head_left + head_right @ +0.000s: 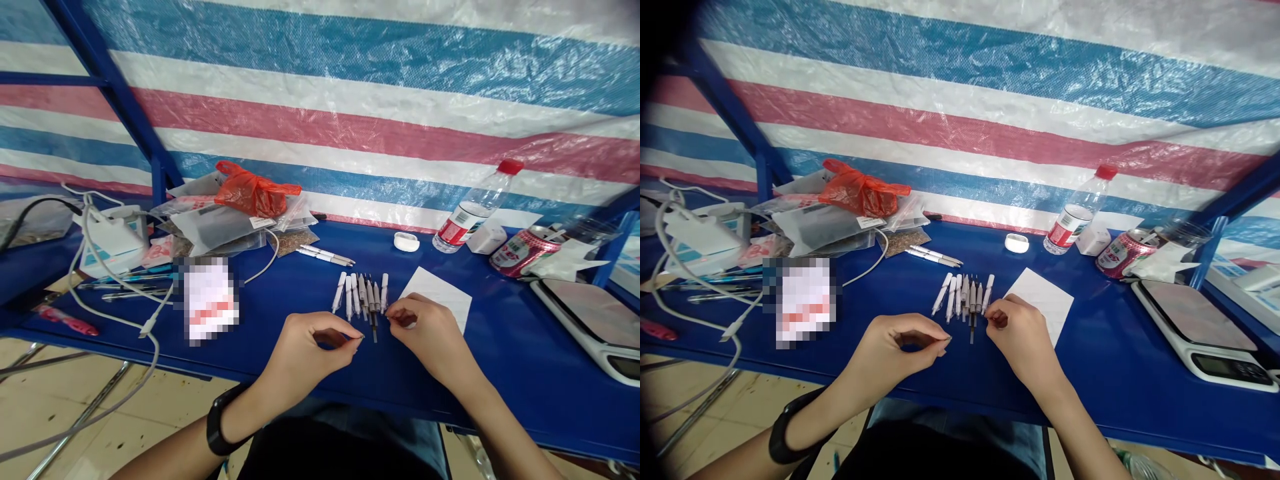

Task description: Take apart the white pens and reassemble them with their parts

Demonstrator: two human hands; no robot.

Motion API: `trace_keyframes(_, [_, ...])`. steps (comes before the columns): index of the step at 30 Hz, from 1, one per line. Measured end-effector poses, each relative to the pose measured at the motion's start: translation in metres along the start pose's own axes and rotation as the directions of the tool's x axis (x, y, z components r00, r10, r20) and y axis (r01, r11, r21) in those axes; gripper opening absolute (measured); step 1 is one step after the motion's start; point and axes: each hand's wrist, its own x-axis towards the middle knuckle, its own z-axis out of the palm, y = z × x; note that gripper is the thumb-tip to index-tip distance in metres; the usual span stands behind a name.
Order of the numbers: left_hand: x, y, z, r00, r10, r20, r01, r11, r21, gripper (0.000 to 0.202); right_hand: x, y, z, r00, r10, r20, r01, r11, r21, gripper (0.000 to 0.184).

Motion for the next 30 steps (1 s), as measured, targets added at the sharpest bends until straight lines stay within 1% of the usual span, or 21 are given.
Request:
trace_keyframes(1, [0.001,0.001,0.001,0.999,-0.037,0.006,0.038,0.999,-0.037,0.004,0.000,0.000,0.001,1.000,-0.006,-0.004,0.006,1.000,-0.005,0.018])
trace_keyframes(5, [0.003,0.005,0.005,0.984,-0.171,0.052,0.178,0.966,-0.187,0.024,-0.001,0.001,0.003,0.999,-0.024,-0.023,0.024,0.999,-0.027,0.018])
trace_keyframes(9, [0.005,0.008,0.010,0.971,-0.233,0.054,0.237,0.913,-0.331,0.036,-0.001,-0.001,0.002,0.999,-0.019,-0.030,0.019,1.000,0.024,0.016])
trace_keyframes(12, [0.007,0.008,0.014,0.969,-0.246,0.032,0.238,0.886,-0.398,0.037,-0.001,-0.003,-0.001,0.998,-0.003,-0.056,0.008,0.995,0.096,0.013])
trace_keyframes(15, [0.007,0.008,0.015,0.973,-0.229,0.004,0.209,0.884,-0.417,0.035,-0.006,-0.004,-0.007,0.990,-0.002,-0.140,0.019,0.993,0.116,0.015])
trace_keyframes(17, [0.007,0.007,0.015,0.977,-0.215,-0.002,0.194,0.885,-0.422,0.034,-0.012,-0.003,-0.011,0.979,-0.005,-0.204,0.023,0.996,0.085,0.021])
trace_keyframes(19, [0.006,0.007,0.014,0.978,-0.209,-0.005,0.187,0.886,-0.424,0.032,-0.019,-0.002,-0.013,0.972,-0.005,-0.236,0.015,0.999,0.044,0.025])
trace_keyframes(23, [0.004,0.007,0.014,0.977,-0.211,-0.013,0.186,0.884,-0.429,0.031,-0.029,-0.002,-0.010,0.979,0.009,-0.206,-0.010,1.000,-0.002,0.022])
trace_keyframes(25, [0.004,0.007,0.015,0.977,-0.212,-0.018,0.184,0.882,-0.434,0.032,-0.030,-0.004,-0.006,0.977,0.014,-0.211,-0.018,1.000,-0.014,0.022])
trace_keyframes(28, [0.005,0.007,0.015,0.976,-0.215,-0.030,0.181,0.881,-0.438,0.033,-0.031,-0.007,0.001,0.959,-0.009,-0.283,-0.013,0.997,-0.073,0.025])
trace_keyframes(30, [0.006,0.007,0.015,0.977,-0.210,-0.038,0.172,0.881,-0.442,0.033,-0.031,-0.009,0.006,0.938,-0.062,-0.341,0.011,0.988,-0.151,0.027])
